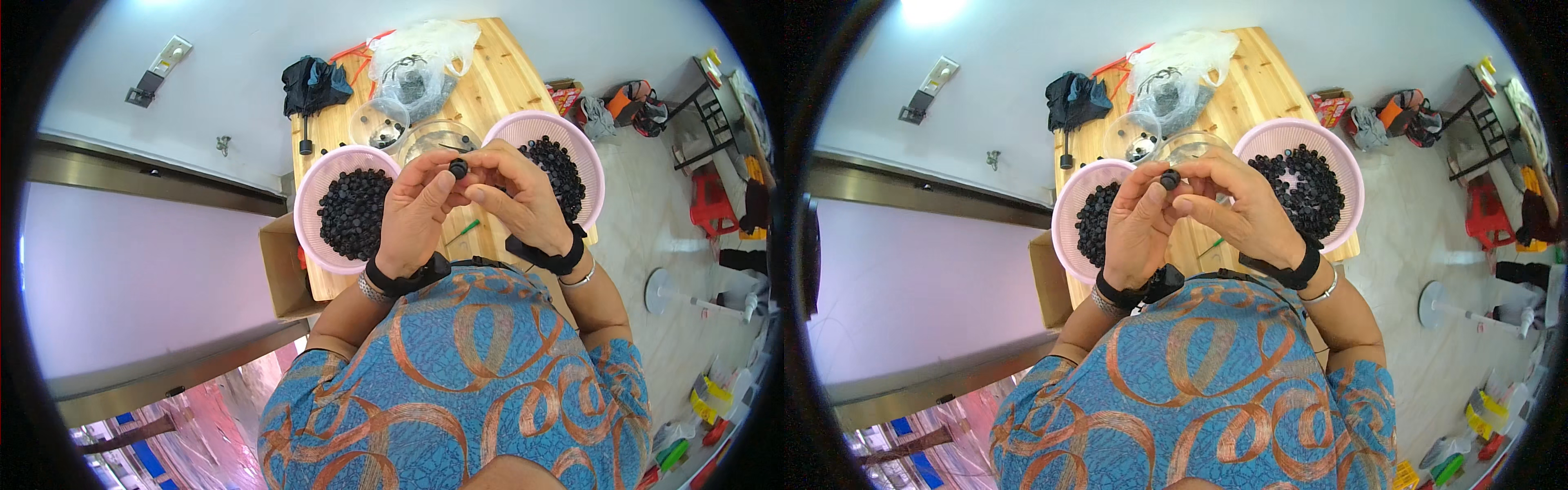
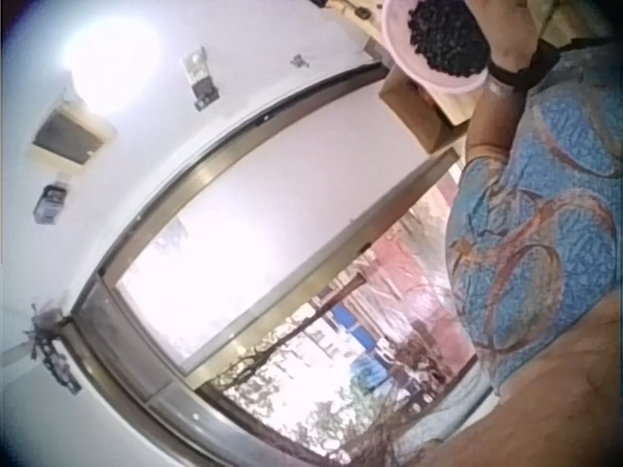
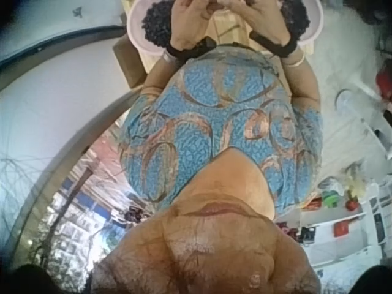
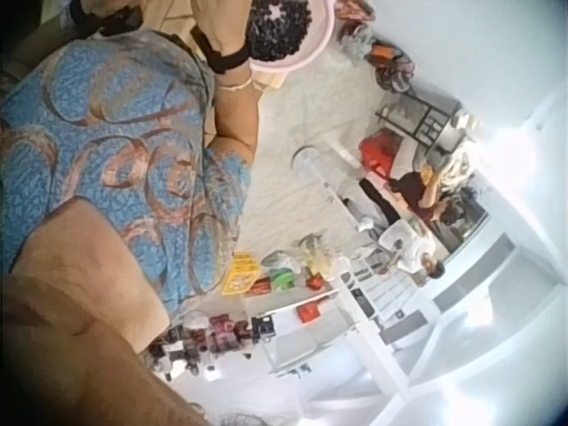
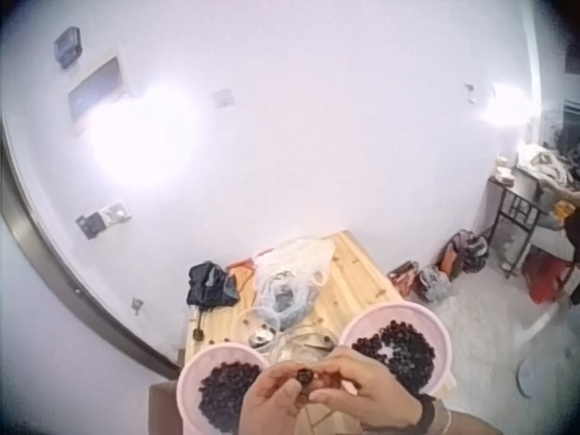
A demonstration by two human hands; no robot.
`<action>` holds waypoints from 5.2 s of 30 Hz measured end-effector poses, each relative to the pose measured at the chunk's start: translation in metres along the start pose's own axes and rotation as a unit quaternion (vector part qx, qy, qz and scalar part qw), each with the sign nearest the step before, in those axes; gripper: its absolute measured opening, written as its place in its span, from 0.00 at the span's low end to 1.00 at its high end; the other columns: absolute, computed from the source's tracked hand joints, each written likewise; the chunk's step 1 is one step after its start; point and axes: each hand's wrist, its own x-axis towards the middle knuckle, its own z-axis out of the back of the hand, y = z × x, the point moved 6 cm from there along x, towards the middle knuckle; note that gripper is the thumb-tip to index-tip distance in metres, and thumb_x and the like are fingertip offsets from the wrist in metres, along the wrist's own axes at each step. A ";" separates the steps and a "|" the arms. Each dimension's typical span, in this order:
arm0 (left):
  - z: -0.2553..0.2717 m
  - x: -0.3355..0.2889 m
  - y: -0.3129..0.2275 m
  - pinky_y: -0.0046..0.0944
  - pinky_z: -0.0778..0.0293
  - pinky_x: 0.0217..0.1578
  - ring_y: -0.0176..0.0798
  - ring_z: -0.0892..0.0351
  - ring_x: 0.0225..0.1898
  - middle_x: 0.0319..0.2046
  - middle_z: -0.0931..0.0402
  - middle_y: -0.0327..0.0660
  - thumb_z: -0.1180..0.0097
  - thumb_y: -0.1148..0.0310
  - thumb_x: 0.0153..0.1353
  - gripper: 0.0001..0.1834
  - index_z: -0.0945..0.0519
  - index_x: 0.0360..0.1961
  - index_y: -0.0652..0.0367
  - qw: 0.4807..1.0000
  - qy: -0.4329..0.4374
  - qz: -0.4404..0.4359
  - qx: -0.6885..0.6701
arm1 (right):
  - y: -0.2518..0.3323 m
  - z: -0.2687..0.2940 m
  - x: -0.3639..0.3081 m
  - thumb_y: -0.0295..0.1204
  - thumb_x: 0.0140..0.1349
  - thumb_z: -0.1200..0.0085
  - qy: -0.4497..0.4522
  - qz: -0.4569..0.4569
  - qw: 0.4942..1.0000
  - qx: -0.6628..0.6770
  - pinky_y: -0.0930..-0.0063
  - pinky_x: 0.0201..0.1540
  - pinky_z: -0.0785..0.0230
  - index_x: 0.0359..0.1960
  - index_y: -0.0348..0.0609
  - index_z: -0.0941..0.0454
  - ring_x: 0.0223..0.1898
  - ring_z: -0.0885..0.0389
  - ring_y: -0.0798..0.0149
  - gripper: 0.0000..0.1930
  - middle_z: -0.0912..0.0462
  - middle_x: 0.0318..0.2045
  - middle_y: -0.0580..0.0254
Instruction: The recorder manually inspects small black circular components, transferring them from a pink bowl to a clear container.
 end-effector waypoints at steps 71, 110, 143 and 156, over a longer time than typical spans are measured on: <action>0.252 0.188 0.017 0.36 0.27 0.32 0.41 0.23 0.28 0.29 0.21 0.45 0.45 0.64 0.50 0.12 0.20 0.30 0.62 0.623 0.072 0.114 0.770 | -0.248 -0.068 0.064 0.28 0.53 0.51 0.270 -0.207 0.787 -0.514 0.61 0.33 0.28 0.29 0.38 0.23 0.32 0.20 0.50 0.07 0.21 0.26 0.47; 0.139 -0.039 -0.030 0.29 0.25 0.42 0.35 0.24 0.43 0.41 0.26 0.44 0.54 0.76 0.61 0.13 0.30 0.48 0.65 0.962 -0.221 0.035 -0.160 | -0.261 -0.092 0.049 0.29 0.47 0.45 0.284 -0.277 0.872 -0.285 0.70 0.24 0.29 0.25 0.38 0.25 0.24 0.23 0.64 0.07 0.22 0.21 0.57; 0.087 -0.004 0.031 0.27 0.26 0.42 0.32 0.25 0.39 0.39 0.27 0.42 0.54 0.76 0.61 0.14 0.31 0.48 0.66 0.975 -0.164 0.099 -0.110 | -0.143 -0.017 0.033 0.25 0.57 0.46 -0.042 -0.273 0.903 0.328 0.89 0.31 0.33 0.41 0.38 0.23 0.27 0.27 0.79 0.10 0.21 0.31 0.68; 0.086 0.030 0.052 0.28 0.26 0.41 0.32 0.25 0.38 0.37 0.26 0.40 0.54 0.74 0.61 0.13 0.29 0.47 0.64 0.981 -0.107 0.138 -0.089 | -0.108 -0.008 0.044 0.22 0.57 0.48 -0.041 0.028 0.998 -0.029 0.86 0.33 0.35 0.35 0.37 0.21 0.33 0.26 0.78 0.06 0.23 0.36 0.67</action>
